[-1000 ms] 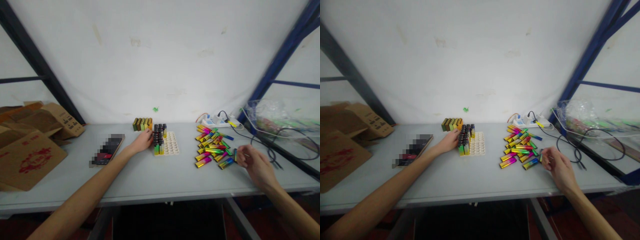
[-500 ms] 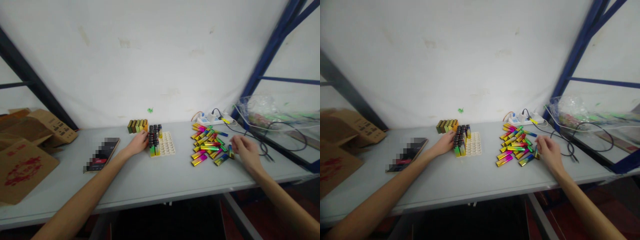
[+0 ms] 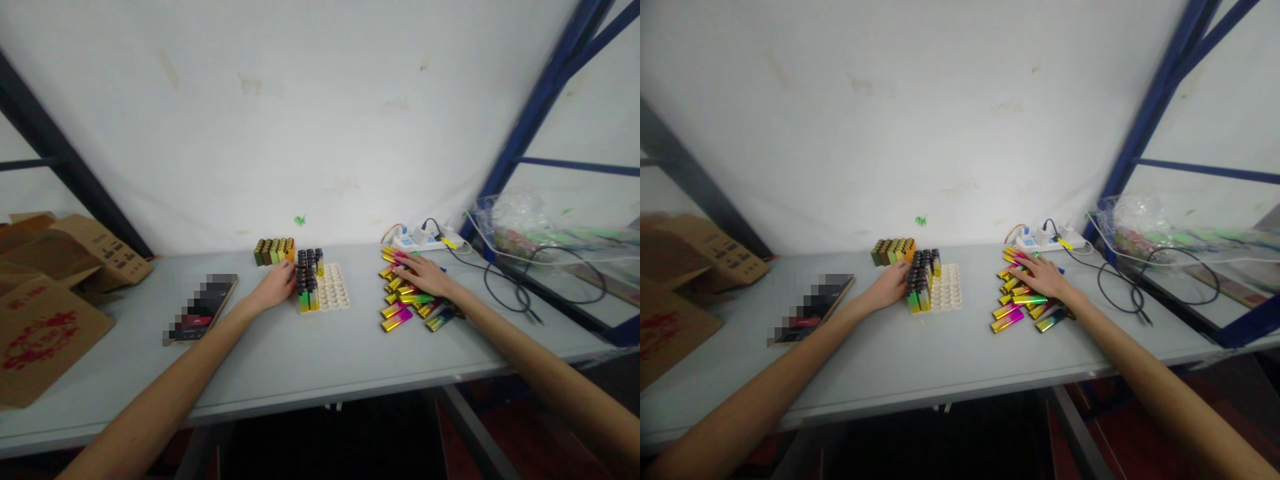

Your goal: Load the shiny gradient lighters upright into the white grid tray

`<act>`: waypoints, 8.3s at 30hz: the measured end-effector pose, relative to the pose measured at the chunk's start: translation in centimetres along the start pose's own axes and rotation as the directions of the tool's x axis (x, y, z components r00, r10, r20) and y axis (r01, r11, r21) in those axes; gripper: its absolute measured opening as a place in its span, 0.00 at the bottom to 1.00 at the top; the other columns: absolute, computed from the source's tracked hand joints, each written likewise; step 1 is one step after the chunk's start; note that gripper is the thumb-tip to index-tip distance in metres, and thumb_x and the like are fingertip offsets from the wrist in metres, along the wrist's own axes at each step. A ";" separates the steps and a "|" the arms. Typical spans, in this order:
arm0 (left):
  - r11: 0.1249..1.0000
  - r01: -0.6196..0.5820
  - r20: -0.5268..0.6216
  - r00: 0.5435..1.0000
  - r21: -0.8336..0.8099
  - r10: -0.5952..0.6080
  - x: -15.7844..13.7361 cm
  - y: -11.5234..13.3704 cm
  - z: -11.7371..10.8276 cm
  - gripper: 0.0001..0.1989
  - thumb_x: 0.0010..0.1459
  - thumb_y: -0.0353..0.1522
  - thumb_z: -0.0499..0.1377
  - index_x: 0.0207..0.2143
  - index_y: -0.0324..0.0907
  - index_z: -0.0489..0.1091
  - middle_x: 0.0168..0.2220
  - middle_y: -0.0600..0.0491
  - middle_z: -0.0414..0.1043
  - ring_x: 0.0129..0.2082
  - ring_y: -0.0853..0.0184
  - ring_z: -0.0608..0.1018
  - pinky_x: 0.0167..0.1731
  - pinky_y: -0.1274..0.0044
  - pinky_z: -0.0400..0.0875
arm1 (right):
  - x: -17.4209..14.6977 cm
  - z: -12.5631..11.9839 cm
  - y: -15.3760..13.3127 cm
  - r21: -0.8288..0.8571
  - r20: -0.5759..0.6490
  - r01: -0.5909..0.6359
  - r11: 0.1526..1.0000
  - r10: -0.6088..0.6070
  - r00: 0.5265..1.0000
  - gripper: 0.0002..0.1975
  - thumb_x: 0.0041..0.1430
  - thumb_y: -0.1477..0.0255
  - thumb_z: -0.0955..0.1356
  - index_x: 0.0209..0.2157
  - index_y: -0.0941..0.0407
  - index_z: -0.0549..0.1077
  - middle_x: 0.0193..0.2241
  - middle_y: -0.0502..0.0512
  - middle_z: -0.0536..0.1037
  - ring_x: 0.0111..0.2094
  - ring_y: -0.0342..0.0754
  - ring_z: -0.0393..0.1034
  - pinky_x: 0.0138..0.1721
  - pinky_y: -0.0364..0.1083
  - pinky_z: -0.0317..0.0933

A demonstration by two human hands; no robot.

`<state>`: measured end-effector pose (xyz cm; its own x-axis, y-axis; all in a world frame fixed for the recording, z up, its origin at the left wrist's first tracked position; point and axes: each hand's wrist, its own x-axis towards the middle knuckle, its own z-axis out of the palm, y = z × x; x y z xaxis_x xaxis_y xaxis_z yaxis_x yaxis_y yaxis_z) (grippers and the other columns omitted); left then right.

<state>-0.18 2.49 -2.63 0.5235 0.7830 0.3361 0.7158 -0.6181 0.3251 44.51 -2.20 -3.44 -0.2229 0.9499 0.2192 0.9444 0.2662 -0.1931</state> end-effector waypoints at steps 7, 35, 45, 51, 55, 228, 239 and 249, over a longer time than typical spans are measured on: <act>1.000 0.006 0.007 1.000 0.011 -0.006 0.0 0.0 0.0 0.05 0.59 0.27 0.51 0.33 0.41 0.66 0.38 0.44 0.68 0.40 0.57 0.73 0.45 0.64 0.72 | 0.8 0.7 -2.9 0.039 -0.003 0.030 0.999 -0.030 1.000 0.36 0.69 0.46 0.56 0.67 0.53 0.66 0.69 0.60 0.62 0.69 0.61 0.55 0.68 0.62 0.48; 1.000 -0.022 0.001 1.000 0.009 0.022 0.2 -1.0 0.4 0.06 0.57 0.29 0.52 0.35 0.41 0.68 0.39 0.44 0.70 0.40 0.57 0.74 0.45 0.65 0.73 | -6.8 -3.7 0.6 0.256 -0.296 -0.120 0.959 0.196 0.935 0.31 0.71 0.49 0.54 0.50 0.56 0.75 0.53 0.66 0.78 0.57 0.61 0.71 0.63 0.59 0.60; 1.000 -0.016 -0.014 1.000 0.009 0.017 0.1 -1.0 0.5 0.05 0.59 0.29 0.52 0.33 0.41 0.68 0.37 0.46 0.69 0.39 0.59 0.73 0.43 0.67 0.72 | -2.3 1.2 -3.3 0.354 -0.178 -0.046 0.934 0.116 0.977 0.32 0.71 0.50 0.52 0.61 0.56 0.67 0.60 0.66 0.71 0.64 0.58 0.63 0.68 0.59 0.52; 0.999 -0.023 -0.016 1.000 0.022 0.023 0.1 -1.0 0.8 0.06 0.61 0.29 0.52 0.35 0.40 0.68 0.37 0.45 0.69 0.39 0.58 0.73 0.44 0.67 0.72 | 1.3 2.2 -5.5 0.343 -0.156 0.002 0.940 0.055 0.986 0.30 0.72 0.51 0.53 0.63 0.55 0.66 0.61 0.64 0.70 0.65 0.56 0.61 0.68 0.57 0.52; 1.000 -0.025 -0.047 0.999 0.007 0.025 0.1 -1.1 1.1 0.07 0.62 0.29 0.52 0.36 0.40 0.69 0.38 0.45 0.70 0.40 0.58 0.73 0.44 0.67 0.72 | 3.7 2.1 -5.3 0.207 -0.155 0.043 0.977 -0.010 0.988 0.28 0.73 0.55 0.55 0.59 0.60 0.69 0.57 0.69 0.73 0.62 0.57 0.65 0.66 0.56 0.56; 0.999 -0.019 -0.005 1.000 0.039 0.019 -0.1 -0.9 0.8 0.07 0.62 0.28 0.52 0.38 0.40 0.70 0.39 0.44 0.70 0.42 0.57 0.74 0.46 0.66 0.73 | 6.2 -1.6 -9.4 0.694 -0.203 0.254 0.674 -0.154 0.967 0.23 0.55 0.62 0.74 0.50 0.56 0.75 0.42 0.58 0.81 0.40 0.50 0.75 0.46 0.51 0.69; 0.998 -0.027 -0.004 1.000 0.062 0.027 0.0 -1.0 0.7 0.06 0.62 0.28 0.51 0.35 0.41 0.68 0.38 0.45 0.69 0.38 0.58 0.73 0.42 0.66 0.72 | 5.2 -2.5 -12.0 0.972 0.038 -0.022 0.235 -0.066 0.997 0.24 0.48 0.58 0.79 0.43 0.58 0.81 0.34 0.52 0.79 0.33 0.44 0.71 0.36 0.45 0.67; 0.999 -0.016 0.006 1.000 0.050 0.016 -0.2 -0.6 0.4 0.05 0.60 0.27 0.51 0.35 0.40 0.67 0.39 0.43 0.69 0.41 0.56 0.74 0.45 0.64 0.72 | 4.7 -1.0 -14.1 0.981 0.042 0.011 0.196 -0.263 0.964 0.20 0.64 0.49 0.67 0.41 0.52 0.66 0.23 0.42 0.63 0.21 0.40 0.58 0.25 0.42 0.59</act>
<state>-0.51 2.71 -3.26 0.5374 0.7736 0.3357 0.7297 -0.6261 0.2749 30.37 -1.62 1.28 -0.4734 0.8524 0.2219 -0.0543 0.2232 -0.9733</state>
